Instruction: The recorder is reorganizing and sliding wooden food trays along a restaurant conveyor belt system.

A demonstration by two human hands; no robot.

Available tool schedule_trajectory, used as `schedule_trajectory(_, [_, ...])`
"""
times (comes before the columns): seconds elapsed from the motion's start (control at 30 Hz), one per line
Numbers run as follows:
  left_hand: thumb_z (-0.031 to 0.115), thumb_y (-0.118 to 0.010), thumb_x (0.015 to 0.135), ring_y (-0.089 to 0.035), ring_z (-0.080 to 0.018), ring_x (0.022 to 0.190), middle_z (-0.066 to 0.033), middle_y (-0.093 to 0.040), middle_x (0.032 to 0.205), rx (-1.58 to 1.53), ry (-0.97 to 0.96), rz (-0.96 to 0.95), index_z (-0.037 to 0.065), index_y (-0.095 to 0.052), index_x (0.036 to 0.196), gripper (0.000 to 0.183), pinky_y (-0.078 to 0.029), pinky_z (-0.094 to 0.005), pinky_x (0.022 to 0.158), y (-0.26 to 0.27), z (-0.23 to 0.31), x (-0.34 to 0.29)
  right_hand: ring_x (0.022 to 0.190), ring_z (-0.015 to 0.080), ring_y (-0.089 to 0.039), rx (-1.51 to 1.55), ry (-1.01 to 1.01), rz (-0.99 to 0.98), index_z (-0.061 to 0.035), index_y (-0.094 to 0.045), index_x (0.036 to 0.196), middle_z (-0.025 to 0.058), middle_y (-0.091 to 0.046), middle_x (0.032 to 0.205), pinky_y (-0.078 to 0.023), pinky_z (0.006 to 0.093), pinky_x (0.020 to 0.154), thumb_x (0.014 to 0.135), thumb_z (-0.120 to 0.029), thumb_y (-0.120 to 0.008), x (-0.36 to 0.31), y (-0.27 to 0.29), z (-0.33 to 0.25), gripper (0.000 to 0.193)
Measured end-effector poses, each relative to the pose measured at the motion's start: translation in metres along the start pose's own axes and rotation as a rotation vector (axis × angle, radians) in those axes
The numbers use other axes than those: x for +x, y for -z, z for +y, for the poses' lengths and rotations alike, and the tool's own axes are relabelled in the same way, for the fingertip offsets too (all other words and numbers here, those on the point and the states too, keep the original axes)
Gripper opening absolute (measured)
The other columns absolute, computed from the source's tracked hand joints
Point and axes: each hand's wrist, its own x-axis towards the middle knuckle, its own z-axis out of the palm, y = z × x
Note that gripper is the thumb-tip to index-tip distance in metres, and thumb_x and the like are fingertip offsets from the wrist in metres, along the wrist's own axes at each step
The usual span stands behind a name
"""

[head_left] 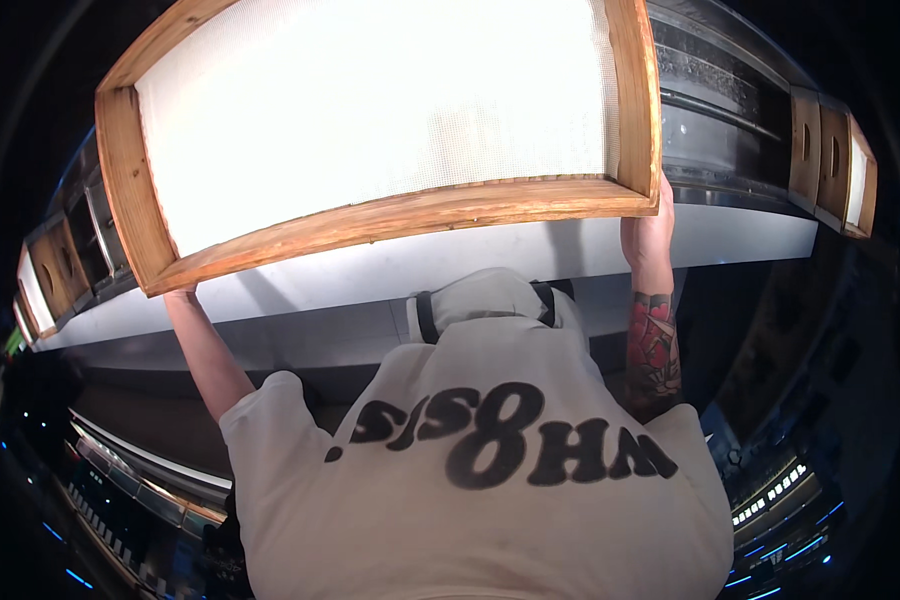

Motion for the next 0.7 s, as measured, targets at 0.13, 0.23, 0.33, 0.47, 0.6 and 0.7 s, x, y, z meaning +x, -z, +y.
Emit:
schedule_trajectory(0.13, [0.036, -0.037, 0.092, -0.046, -0.0215, 0.114, -0.0071, -0.047, 0.125, 0.0, -0.025, -0.01, 0.008, -0.041, 0.126, 0.044, -0.041, -0.0377, 0.095, -0.009, 0.0, -0.009, 0.102, 0.0148, -0.049, 0.059, -0.009, 0.036, 0.0016, -0.044, 0.12, 0.0095, -0.053, 0.11, -0.037, 0.0313, 0.091, 0.093, -0.025, -0.039, 0.0, 0.005, -0.007, 0.038])
schedule_trajectory(0.23, [0.035, -0.037, 0.092, -0.046, -0.0213, 0.114, -0.0071, -0.047, 0.125, 0.008, -0.043, -0.016, 0.008, -0.041, 0.126, 0.044, -0.041, -0.0373, 0.095, -0.008, 0.004, -0.01, 0.102, 0.0145, -0.049, 0.108, -0.02, 0.05, 0.0016, -0.044, 0.119, 0.0087, -0.053, 0.11, -0.037, 0.0313, 0.091, 0.093, -0.026, -0.039, 0.0, 0.011, -0.013, 0.038])
schedule_trajectory(0.33, [0.034, -0.037, 0.092, -0.046, -0.0211, 0.114, -0.0072, -0.047, 0.125, 0.026, -0.071, -0.047, 0.008, -0.041, 0.126, 0.043, -0.042, -0.0368, 0.095, -0.018, 0.003, -0.013, 0.101, 0.0145, -0.049, 0.199, -0.012, 0.063, 0.0014, -0.045, 0.117, 0.0076, -0.053, 0.11, -0.037, 0.0311, 0.09, 0.093, -0.025, -0.039, 0.0, 0.01, -0.015, 0.036])
schedule_trajectory(0.47, [0.033, -0.037, 0.092, -0.046, -0.0208, 0.114, -0.0072, -0.047, 0.125, 0.04, -0.102, -0.056, 0.008, -0.041, 0.126, 0.042, -0.042, -0.0362, 0.095, -0.016, 0.003, -0.02, 0.104, 0.0142, -0.048, 0.115, 0.018, 0.07, 0.0036, -0.043, 0.12, 0.0091, -0.052, 0.113, -0.036, 0.0292, 0.092, 0.094, -0.021, -0.036, -0.004, 0.021, -0.035, 0.037])
schedule_trajectory(0.6, [0.032, -0.037, 0.093, -0.046, -0.0205, 0.114, -0.0073, -0.047, 0.125, 0.049, -0.124, -0.078, 0.007, -0.04, 0.126, 0.042, -0.042, -0.0355, 0.094, -0.016, 0.01, -0.02, 0.106, 0.014, -0.048, -0.082, 0.012, 0.07, 0.0059, -0.041, 0.124, 0.011, -0.052, 0.114, -0.036, 0.0274, 0.092, 0.094, -0.02, -0.036, -0.01, 0.035, -0.052, 0.04])
schedule_trajectory(0.7, [0.031, -0.037, 0.093, -0.046, -0.0202, 0.113, -0.0073, -0.047, 0.125, 0.039, -0.103, -0.125, 0.007, -0.04, 0.126, 0.041, -0.043, -0.035, 0.094, -0.025, 0.002, -0.012, 0.104, 0.0146, -0.049, 0.082, 0.07, 0.08, 0.0066, -0.041, 0.123, 0.0111, -0.052, 0.113, -0.036, 0.0279, 0.091, 0.095, -0.024, -0.035, -0.019, 0.047, -0.067, 0.042])
